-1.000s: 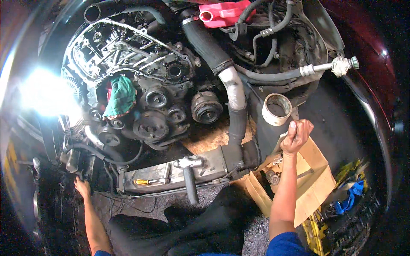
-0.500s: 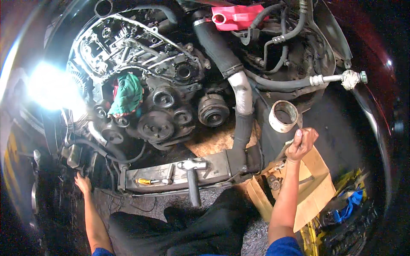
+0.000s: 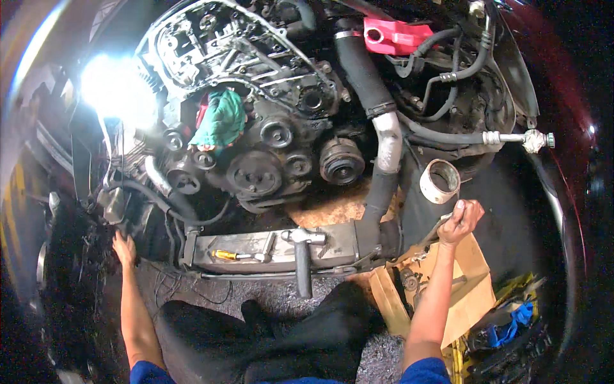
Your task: The person holds an engine component with a cloth, places a part into a box, and then uses a socket wrench to unscrew bolts from the engine block.
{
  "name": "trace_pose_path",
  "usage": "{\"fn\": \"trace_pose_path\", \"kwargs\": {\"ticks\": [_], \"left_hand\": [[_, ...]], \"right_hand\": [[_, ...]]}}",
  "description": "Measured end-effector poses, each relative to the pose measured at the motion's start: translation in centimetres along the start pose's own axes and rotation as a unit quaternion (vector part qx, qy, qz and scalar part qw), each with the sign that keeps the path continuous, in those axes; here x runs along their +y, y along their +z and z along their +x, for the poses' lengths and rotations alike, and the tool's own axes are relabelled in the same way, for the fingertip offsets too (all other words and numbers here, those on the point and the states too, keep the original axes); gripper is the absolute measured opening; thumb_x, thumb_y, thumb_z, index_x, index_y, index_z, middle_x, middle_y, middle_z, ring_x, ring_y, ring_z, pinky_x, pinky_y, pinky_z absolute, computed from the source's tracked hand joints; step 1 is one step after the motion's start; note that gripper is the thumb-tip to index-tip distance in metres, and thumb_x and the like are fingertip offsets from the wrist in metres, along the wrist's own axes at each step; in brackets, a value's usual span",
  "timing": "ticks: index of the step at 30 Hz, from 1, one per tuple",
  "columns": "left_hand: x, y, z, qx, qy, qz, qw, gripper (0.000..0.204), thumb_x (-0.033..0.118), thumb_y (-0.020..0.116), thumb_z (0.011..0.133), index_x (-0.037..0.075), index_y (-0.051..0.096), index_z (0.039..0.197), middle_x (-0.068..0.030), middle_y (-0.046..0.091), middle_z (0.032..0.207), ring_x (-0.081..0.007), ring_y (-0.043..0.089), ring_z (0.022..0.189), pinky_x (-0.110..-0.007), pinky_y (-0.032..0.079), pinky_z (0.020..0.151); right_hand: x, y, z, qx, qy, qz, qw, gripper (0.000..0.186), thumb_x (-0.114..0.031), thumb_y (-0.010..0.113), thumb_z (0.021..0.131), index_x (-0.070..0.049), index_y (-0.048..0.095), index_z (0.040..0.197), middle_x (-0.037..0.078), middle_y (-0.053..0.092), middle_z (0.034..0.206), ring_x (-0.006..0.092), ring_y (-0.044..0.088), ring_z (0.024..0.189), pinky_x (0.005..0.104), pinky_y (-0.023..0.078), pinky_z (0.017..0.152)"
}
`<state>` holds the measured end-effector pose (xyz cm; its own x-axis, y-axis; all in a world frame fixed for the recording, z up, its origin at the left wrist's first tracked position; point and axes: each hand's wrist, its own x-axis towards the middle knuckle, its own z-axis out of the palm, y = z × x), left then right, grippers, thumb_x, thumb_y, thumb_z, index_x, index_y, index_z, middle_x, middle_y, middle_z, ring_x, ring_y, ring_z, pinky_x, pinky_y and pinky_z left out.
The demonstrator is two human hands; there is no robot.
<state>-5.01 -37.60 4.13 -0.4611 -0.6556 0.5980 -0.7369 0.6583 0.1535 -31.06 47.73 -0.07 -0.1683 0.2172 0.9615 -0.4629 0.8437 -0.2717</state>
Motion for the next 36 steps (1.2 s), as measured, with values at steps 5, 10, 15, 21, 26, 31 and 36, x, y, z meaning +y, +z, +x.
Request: {"fn": "trace_pose_path", "kwargs": {"ticks": [5,10,15,21,26,31,36], "left_hand": [[13.7,-3.9,-5.0,0.107,0.064,-0.292,0.948,0.044,-0.003,0.052,0.085,0.003,0.053,0.129,-0.0176,0.062,0.12,-0.0316,0.064,0.102,-0.039,0.049,0.089],[25.7,-7.4,-13.7,-0.017,0.221,-0.367,0.904,0.021,0.019,0.071,0.087,0.005,0.064,0.101,-0.0161,0.066,0.087,-0.0268,0.065,0.073,-0.033,0.05,0.067],[31.1,-10.6,-18.4,-0.05,0.348,-0.308,0.884,0.047,0.022,0.078,0.072,0.004,0.058,0.111,-0.015,0.058,0.099,-0.0351,0.057,0.093,-0.041,0.047,0.081],[29.1,-5.5,-22.2,-0.255,0.46,-0.181,0.831,0.068,0.06,0.05,0.09,0.019,0.043,0.144,-0.018,0.031,0.153,-0.0405,0.013,0.146,-0.064,0.008,0.114],[26.0,-13.2,-10.3,-0.059,0.378,-0.439,0.813,0.015,0.011,0.064,0.088,0.001,0.067,0.098,-0.0121,0.069,0.098,-0.0297,0.066,0.093,-0.038,0.051,0.082],[23.7,-17.7,11.1,0.218,0.328,-0.323,0.861,0.044,-0.002,0.058,0.084,0.009,0.055,0.127,-0.013,0.067,0.109,-0.0267,0.065,0.094,-0.037,0.05,0.084],[24.6,-16.6,26.8,0.103,0.464,-0.199,0.857,0.073,-0.012,0.052,0.074,0.013,0.041,0.142,-0.0167,0.05,0.139,-0.0326,0.048,0.128,-0.04,0.04,0.106]], "right_hand": [[0.6,-0.4,0.5,-0.026,-0.016,-0.031,0.999,0.032,-0.02,0.047,0.098,-0.003,0.044,0.07,0.014,0.045,0.069,0.0334,0.047,0.07,0.0424,0.035,0.071],[0.6,-0.2,0.1,-0.038,-0.016,-0.04,0.998,0.033,-0.018,0.05,0.097,-0.004,0.045,0.069,0.013,0.045,0.067,0.0339,0.047,0.067,0.0425,0.035,0.067],[1.1,0.2,-0.4,-0.035,-0.019,-0.045,0.998,0.031,-0.021,0.052,0.097,-0.002,0.052,0.073,0.016,0.052,0.073,0.0359,0.05,0.072,0.0445,0.039,0.07],[3.6,-0.2,-2.1,-0.039,-0.005,-0.095,0.995,0.027,-0.023,0.051,0.099,0.002,0.056,0.09,0.019,0.059,0.09,0.0389,0.052,0.088,0.0461,0.041,0.08],[3.2,-1.2,-2.1,-0.093,0.008,-0.077,0.993,0.03,-0.02,0.049,0.1,0.005,0.056,0.085,0.023,0.056,0.085,0.04,0.051,0.083,0.0471,0.04,0.077],[5.6,-0.4,-5.5,-0.072,0.084,-0.098,0.989,0.03,-0.018,0.056,0.097,0.009,0.061,0.108,0.025,0.063,0.106,0.0397,0.055,0.101,0.0446,0.044,0.09],[11.2,-2.7,-3.2,-0.139,0.0,-0.194,0.971,0.02,-0.012,0.056,0.092,-0.002,0.065,0.107,0.016,0.063,0.106,0.0331,0.055,0.109,0.0433,0.043,0.095]]}}
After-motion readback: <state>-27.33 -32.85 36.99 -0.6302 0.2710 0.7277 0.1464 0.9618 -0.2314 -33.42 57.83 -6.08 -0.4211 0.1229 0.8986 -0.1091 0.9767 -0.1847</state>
